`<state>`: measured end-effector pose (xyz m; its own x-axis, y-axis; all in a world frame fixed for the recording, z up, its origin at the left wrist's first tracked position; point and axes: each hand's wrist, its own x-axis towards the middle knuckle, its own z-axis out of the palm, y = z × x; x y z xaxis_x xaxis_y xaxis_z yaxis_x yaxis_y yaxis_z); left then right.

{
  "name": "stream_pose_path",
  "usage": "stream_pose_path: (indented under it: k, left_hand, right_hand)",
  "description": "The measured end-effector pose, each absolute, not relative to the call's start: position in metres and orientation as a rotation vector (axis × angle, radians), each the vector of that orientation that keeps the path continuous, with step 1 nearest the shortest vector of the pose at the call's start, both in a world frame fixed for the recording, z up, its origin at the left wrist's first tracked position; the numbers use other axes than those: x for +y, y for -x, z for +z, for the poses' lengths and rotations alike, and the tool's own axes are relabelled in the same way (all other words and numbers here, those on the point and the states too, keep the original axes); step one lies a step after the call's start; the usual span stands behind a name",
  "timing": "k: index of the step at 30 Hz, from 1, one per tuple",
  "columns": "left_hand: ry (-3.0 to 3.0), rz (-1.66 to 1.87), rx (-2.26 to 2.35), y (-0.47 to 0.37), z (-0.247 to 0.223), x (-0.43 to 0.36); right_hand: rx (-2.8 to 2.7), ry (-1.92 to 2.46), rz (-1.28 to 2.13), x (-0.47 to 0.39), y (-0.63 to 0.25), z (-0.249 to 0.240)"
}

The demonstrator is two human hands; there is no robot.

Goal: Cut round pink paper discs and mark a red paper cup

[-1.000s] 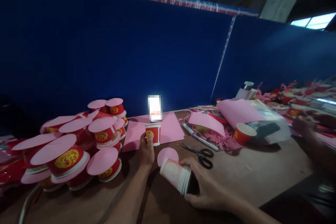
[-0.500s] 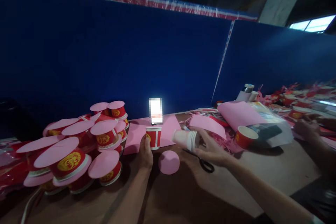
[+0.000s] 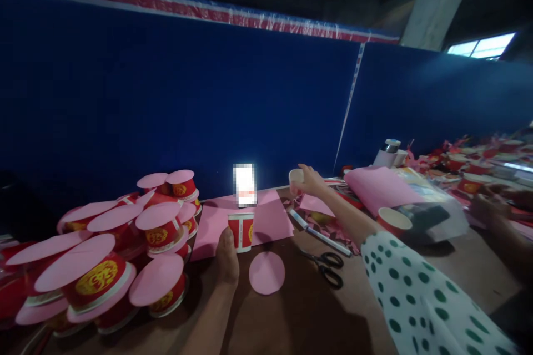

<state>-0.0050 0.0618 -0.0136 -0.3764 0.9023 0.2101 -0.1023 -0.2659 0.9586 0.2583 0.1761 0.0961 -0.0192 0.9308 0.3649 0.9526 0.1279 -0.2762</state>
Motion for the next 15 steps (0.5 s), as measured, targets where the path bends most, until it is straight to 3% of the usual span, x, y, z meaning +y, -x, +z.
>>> stream_pose_path:
  k: [15]
  left_hand:
    - [-1.16, 1.678, 1.29, 0.004, -0.001, 0.054]
  right_hand:
    - [-2.026, 1.948, 0.018, 0.226, -0.272, 0.063]
